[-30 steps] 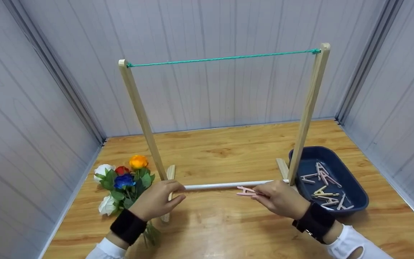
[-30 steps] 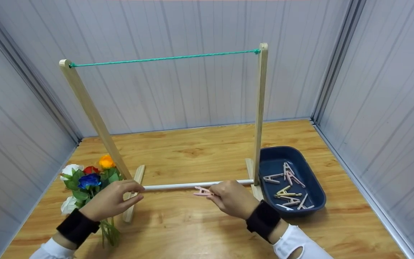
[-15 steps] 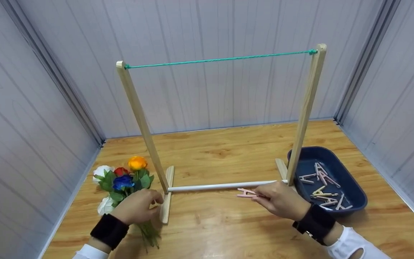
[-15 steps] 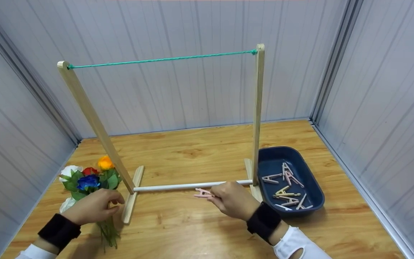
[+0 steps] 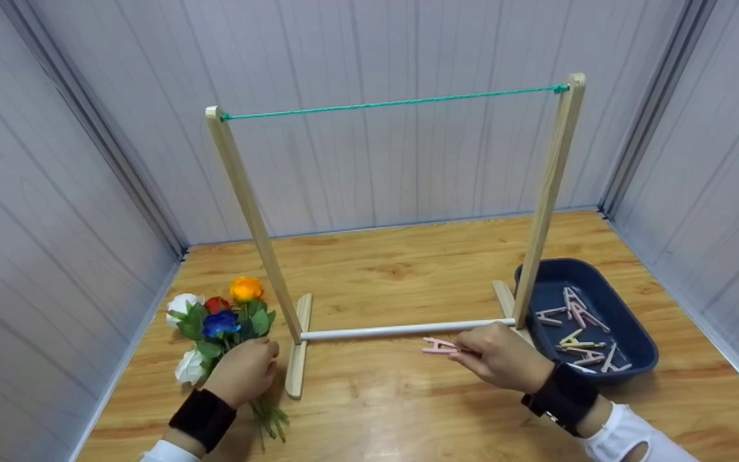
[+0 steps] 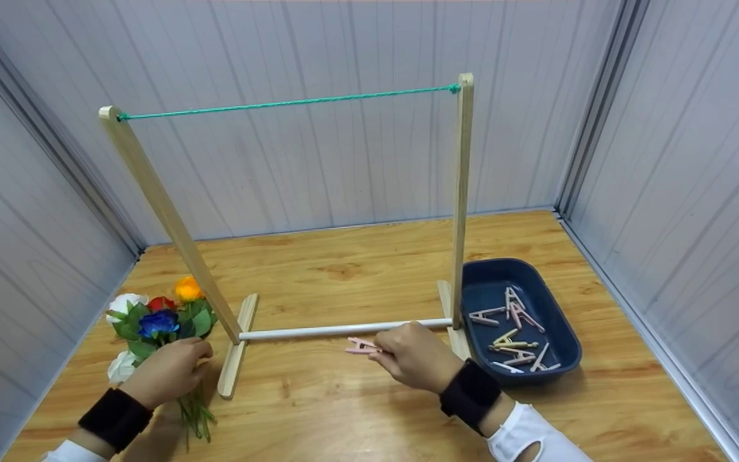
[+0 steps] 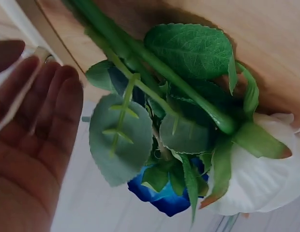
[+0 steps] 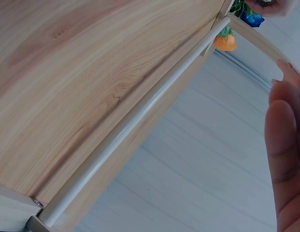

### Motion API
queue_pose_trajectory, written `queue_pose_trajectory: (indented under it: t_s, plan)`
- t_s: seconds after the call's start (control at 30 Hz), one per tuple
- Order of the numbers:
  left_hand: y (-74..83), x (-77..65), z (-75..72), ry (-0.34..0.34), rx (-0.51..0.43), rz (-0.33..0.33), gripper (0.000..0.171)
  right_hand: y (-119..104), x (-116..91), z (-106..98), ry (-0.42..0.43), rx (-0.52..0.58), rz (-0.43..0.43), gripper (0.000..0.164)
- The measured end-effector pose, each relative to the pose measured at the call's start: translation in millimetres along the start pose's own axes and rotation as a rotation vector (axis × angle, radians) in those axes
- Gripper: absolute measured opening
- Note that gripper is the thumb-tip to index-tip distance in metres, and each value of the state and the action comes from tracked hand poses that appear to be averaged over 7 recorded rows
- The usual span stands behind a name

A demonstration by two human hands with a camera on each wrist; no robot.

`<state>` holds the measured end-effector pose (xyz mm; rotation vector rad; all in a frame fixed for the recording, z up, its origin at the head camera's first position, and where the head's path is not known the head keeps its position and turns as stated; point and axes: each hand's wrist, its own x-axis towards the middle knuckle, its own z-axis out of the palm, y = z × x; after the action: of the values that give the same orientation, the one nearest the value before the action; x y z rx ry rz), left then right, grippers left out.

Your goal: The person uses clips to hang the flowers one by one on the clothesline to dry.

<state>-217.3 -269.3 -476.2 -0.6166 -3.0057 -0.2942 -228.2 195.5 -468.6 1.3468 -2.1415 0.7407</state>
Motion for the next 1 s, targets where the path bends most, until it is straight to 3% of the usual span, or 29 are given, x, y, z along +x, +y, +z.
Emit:
queue_pose_trajectory:
  t_s: [0.17, 0.33, 0.5, 0.8, 1.0]
  plan:
    - [7.5, 5.0, 6.7, 0.081, 0.081, -0.165, 0.013, -1, 1, 0, -0.012, 0.01, 0.005, 0.027]
    - [9.3, 9.0, 11.2, 0.078, 0.134, -0.293, 0.021, -1, 2, 0, -0.017, 0.02, 0.004, 0.026]
    - [7.1, 11.3, 15.2, 0.042, 0.151, -0.354, 0.021, -2, 3, 0, -0.012, 0.041, -0.005, 0.023]
    - [2.7, 13.3, 12.3, -0.112, 0.092, -0.469, 0.017, -3, 2, 1, -0.001, 0.035, -0.025, 0.023]
    - [1.4, 13.5, 11.6, -0.111, -0.011, -0.508, 0.039, -2, 1, 1, -0.009, 0.034, -0.02, 0.021]
